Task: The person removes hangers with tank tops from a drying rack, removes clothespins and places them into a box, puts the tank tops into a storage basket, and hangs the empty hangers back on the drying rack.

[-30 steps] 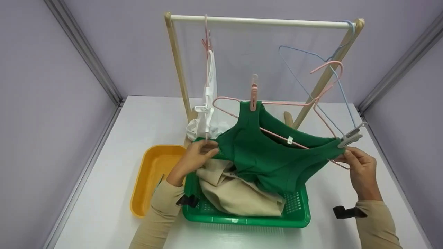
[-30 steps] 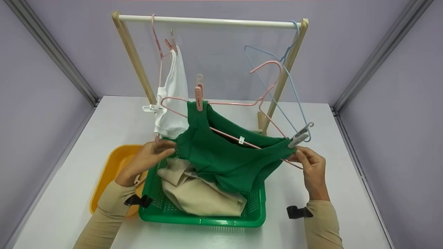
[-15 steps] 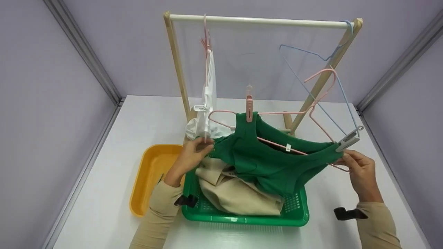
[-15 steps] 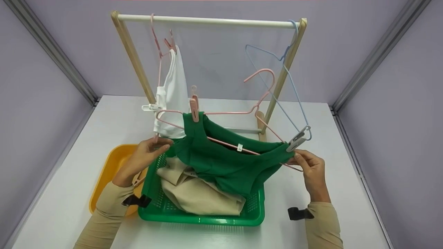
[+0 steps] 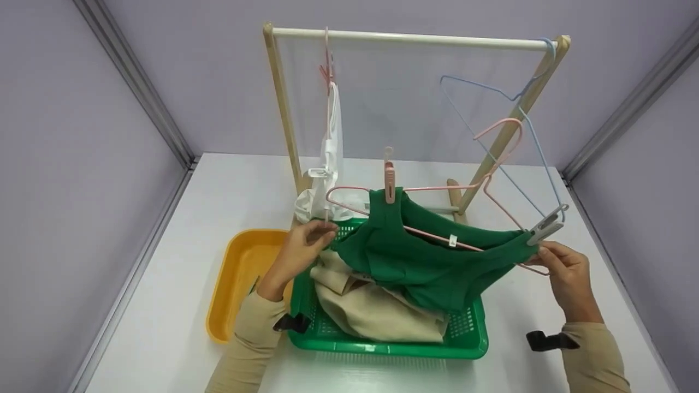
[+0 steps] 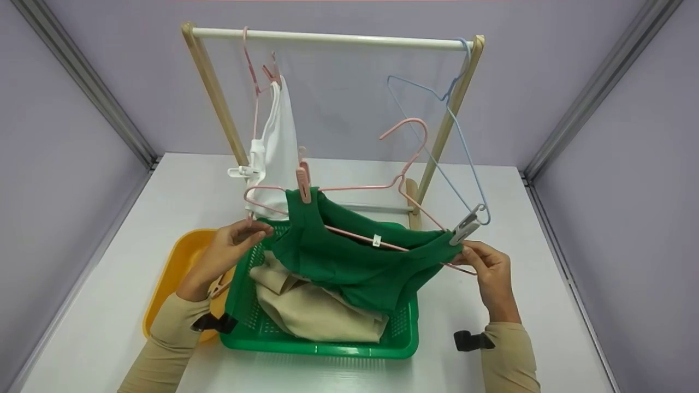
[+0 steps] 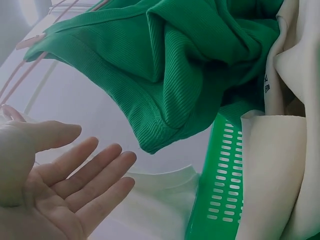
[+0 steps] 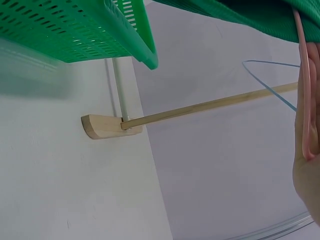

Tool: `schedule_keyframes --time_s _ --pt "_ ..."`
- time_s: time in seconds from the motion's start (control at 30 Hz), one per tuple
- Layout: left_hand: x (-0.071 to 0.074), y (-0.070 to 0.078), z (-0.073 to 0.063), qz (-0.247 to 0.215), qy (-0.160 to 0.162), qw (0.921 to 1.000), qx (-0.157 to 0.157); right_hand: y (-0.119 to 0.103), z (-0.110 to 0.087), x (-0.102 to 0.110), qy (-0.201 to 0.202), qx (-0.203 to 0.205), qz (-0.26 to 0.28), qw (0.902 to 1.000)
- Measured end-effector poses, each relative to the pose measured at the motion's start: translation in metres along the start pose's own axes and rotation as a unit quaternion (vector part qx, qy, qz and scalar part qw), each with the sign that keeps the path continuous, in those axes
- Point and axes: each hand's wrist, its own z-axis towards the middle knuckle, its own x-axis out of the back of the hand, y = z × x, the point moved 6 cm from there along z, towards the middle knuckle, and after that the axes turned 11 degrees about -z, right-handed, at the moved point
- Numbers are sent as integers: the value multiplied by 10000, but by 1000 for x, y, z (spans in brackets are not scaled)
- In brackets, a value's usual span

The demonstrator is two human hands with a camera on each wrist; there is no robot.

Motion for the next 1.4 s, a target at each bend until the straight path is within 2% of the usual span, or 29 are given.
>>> schedule_keyframes --time_s 0.27,0.47,0.77,1.0,1.07,1.23,1.4 --pt "7 -1 -3 -255 281 9993 -11 0 -1 -2 1 -6 -83 10000" --pt "11 0 -6 -508 542 9972 36 1 -1 -3 -213 -35 -250 9995" --pt "15 4 -7 -725 672 9951 -96 -1 2 -9 -450 4 -328 9984" --pt "20 0 -9 -1000 709 9925 -27 1 4 -10 -284 -368 -969 9942" --pt "22 -2 -10 -1016 728 9922 -18 1 3 -10 -210 -462 -1075 9929" --pt "25 -5 -13 -950 800 9923 43 2 2 -12 -158 -407 -1008 9940" --pt "28 -5 -13 -815 807 9934 -100 2 5 -13 -227 -277 -979 9946"
